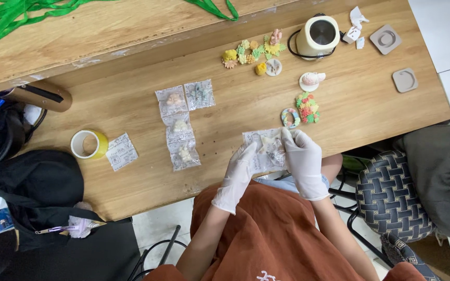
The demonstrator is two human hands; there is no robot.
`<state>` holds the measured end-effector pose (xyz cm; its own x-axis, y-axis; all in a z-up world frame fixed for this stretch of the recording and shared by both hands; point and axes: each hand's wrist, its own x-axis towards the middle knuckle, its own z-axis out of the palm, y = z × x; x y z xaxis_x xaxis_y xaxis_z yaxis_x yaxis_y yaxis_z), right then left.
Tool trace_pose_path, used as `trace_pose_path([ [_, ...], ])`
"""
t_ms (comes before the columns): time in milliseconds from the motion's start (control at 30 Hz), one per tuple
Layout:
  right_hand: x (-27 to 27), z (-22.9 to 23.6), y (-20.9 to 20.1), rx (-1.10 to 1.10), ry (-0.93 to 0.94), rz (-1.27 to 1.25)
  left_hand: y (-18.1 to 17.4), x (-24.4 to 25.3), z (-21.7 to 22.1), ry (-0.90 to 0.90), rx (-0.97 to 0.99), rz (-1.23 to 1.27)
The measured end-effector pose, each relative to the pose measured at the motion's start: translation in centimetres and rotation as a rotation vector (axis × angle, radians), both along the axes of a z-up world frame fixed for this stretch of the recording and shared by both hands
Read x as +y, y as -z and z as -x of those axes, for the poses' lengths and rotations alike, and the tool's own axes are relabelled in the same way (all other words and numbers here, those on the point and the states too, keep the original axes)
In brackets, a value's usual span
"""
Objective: The recorder is sorting and organizing small craft ornaments and supply bags on a wooden desk.
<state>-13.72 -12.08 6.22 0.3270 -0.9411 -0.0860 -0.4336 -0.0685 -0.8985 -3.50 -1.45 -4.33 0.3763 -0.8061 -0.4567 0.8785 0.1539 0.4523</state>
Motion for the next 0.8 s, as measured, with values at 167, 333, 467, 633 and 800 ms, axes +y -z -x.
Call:
trace_pose_path([
  [167, 0.8, -1.0, -2.6, 0.101, -0.012, 0.121, -3.6, 0.3, -0.5, 0.074, -0.035, -0.026],
  [333, -0.1, -0.6, -0.4, 0.049, 0.046, -0.155, -2.2, 0.7, -0.2, 0.045, -0.14, 0.0],
  [467, -0.4, 0.3, 0.5, 0.072, -0.051, 0.0, -5.7, 1.0, -0.7, 0.122, -0.045, -0.029],
  [633, 0.0, 0.1, 0.9, 0.128, -0.069, 0.022, -3.5, 1.0, -0.1, 0.184, -0.122, -0.011],
  [800, 0.2, 0.1, 1.6, 0.151, -0.061, -0.05, -1.4, 0.7, 0.2, 0.196, -0.088, -0.047],
])
